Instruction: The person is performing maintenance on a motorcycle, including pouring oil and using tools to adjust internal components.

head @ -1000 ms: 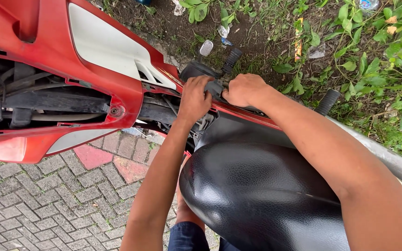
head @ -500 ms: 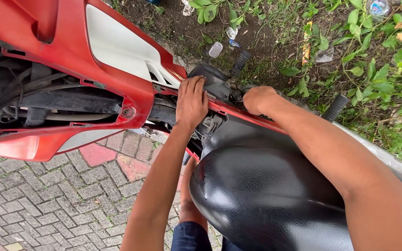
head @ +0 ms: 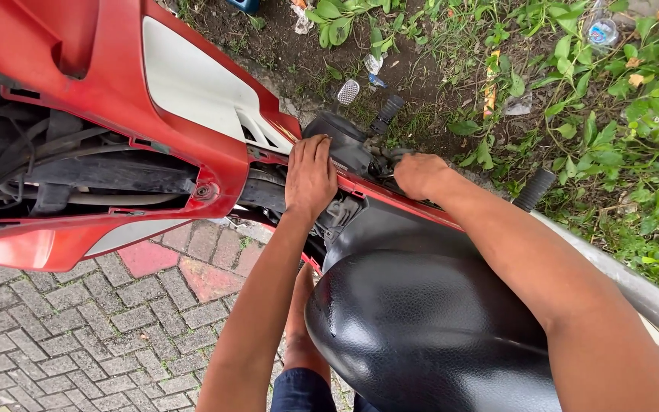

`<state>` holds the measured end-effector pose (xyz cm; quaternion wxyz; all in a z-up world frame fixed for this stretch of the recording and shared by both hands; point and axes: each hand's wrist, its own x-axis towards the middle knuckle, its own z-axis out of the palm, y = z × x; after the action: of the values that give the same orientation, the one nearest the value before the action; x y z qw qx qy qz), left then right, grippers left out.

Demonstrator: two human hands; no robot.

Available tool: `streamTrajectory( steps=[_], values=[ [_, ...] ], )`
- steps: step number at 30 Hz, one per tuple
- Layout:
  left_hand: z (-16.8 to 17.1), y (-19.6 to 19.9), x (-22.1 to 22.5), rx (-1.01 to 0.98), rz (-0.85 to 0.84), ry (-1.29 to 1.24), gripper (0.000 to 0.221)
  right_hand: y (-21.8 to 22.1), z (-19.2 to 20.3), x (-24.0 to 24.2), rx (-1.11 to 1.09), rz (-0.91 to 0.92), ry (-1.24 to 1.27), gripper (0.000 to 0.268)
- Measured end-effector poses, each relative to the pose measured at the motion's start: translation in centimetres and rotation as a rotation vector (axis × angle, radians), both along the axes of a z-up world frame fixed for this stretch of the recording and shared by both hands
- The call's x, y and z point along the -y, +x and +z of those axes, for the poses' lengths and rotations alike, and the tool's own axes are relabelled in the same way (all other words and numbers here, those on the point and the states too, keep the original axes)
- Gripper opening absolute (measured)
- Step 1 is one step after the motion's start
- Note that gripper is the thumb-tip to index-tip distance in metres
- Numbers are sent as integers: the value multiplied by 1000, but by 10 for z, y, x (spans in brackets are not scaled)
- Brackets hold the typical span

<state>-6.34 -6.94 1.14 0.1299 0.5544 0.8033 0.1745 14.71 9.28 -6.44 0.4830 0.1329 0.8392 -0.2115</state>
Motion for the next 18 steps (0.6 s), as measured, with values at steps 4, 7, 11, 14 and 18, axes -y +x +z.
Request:
streamTrajectory(
  steps=[4,7,11,14,18],
  values=[
    [6,-2,-3,14,-14,-29,37,-3,18,3,-20,40,-25,33],
    [8,-3,-6,22,-3,-28,36,-9,36,2,57,57,-9,35],
    [8,0,-3,20,10,-43,37,-19,71,3,112,-32,-21,35],
    [9,0,-4,11,11,-47,37,-31,85,4,113,-84,-57,37],
    [7,-2,-4,-4,-16,-65,36,-26,68,4,133,-170,-118,38]
  ],
)
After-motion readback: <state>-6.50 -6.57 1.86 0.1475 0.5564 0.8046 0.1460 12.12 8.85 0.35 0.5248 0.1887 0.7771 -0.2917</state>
